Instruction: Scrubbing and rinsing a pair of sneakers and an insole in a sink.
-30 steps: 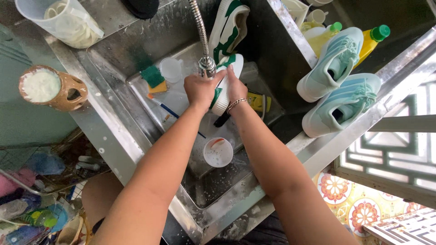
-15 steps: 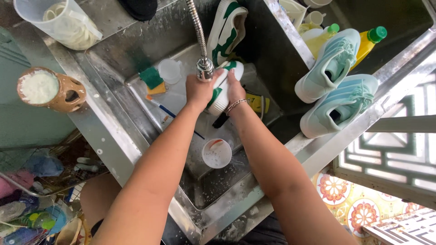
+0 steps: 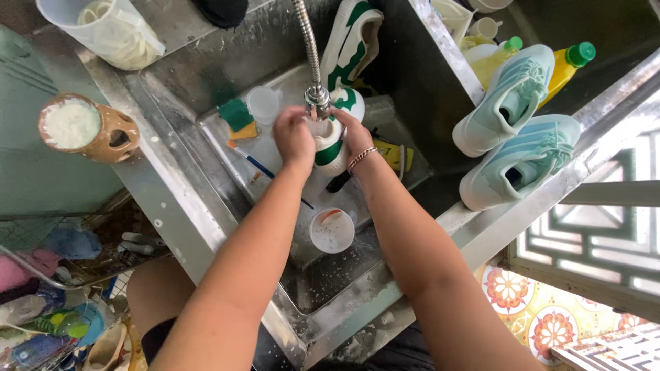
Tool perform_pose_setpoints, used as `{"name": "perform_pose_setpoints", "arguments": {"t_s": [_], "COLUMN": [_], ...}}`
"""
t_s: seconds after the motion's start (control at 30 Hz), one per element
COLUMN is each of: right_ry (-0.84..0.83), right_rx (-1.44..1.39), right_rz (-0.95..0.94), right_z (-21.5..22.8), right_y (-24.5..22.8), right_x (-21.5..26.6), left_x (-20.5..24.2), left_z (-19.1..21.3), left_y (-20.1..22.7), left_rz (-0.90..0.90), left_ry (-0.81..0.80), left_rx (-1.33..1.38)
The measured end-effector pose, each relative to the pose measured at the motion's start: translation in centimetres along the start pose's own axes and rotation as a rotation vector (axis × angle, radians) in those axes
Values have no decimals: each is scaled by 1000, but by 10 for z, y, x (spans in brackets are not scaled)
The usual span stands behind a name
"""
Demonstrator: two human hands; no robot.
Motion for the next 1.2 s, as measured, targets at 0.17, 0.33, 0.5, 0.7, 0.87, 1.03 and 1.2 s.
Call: {"name": "perform_pose_setpoints", "arguments": {"t_s": [0.17,0.33,0.5,0.7,0.87,1.03,1.2], "right_ry": [165,270,352,487,539,523,466], "right_rx": [47,92,153,240,221,156,81], "right_rz": [116,274,376,484,480,545,653], "right_z": [15,33,42,59,59,61,60], "right_y": [-7,-16,-20,-42,-48,-55,-71], "right_x": [1,-8,-14,-10,2,2,7], "left_x": [5,12,13,22,31,40,44], "left_z": [-40,-38,-31,-50,-45,-71,-52], "left_y": [-123,-90,-83,-58,-37,-91,-39], "left_rz": [631,711,607,621,669,720,829], "left_ry": [-82,-98,-81,-272,-299,-190,-90], "left_rx": [365,344,245,579,645,801,1053]}}
Point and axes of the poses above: each hand's wrist, its own x-axis away from the middle knuckle, its own z-axis out of the back of the hand, y = z × x, the point moved 10 cm from there along -x, towards the middle knuckle, and after that the axes turned 9 degrees about y, right-handed, at the moved point
